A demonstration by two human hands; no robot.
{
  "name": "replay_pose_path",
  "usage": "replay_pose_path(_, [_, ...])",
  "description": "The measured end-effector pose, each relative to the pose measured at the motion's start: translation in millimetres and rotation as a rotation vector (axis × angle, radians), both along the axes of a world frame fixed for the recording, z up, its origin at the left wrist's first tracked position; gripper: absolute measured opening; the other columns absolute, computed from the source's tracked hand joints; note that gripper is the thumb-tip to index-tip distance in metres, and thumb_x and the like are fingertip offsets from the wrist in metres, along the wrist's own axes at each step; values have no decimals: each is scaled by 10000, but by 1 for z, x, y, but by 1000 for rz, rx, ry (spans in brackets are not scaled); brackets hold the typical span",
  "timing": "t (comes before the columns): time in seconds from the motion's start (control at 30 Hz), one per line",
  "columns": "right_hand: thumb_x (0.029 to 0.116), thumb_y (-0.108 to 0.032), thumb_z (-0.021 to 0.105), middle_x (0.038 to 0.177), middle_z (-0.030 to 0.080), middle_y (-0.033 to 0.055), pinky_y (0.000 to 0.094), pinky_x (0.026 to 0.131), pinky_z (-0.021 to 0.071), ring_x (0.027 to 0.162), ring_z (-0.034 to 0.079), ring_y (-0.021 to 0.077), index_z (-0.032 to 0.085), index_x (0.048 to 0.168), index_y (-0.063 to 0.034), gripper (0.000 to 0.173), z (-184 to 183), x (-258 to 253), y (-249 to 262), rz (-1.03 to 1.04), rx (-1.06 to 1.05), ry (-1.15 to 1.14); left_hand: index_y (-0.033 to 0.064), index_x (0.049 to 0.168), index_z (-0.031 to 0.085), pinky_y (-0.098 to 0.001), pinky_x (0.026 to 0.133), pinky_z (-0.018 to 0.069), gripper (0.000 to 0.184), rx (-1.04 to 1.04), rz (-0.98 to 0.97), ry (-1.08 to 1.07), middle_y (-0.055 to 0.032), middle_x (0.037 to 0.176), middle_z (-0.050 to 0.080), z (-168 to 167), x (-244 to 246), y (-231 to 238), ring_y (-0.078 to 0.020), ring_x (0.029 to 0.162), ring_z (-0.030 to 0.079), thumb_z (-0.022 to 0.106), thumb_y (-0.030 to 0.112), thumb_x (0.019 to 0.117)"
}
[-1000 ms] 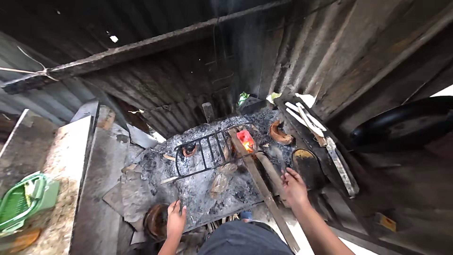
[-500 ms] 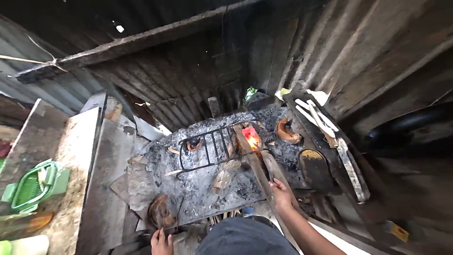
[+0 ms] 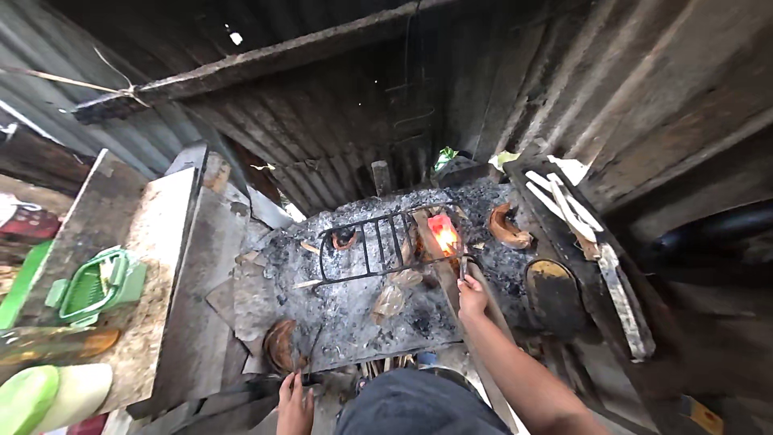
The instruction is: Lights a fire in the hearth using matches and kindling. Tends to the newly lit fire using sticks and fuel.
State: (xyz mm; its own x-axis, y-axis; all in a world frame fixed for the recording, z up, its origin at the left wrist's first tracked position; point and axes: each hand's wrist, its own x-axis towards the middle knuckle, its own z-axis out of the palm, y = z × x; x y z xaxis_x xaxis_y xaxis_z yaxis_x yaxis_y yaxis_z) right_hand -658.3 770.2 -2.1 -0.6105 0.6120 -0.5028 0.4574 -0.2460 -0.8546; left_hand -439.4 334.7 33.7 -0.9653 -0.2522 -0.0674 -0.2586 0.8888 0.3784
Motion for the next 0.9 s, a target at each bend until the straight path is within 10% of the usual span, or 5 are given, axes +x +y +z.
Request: replay_pose_path(0.9, [1001, -73, 637, 1251, 695, 180, 463, 1042, 494, 1184, 654, 287, 660, 1321, -31, 323, -7, 4, 0, 125, 345, -124, -71, 1419, 547, -542, 1093, 474, 527, 31, 66, -138, -326, 1507, 442, -4, 29, -1, -468, 1332, 530, 703, 77, 937])
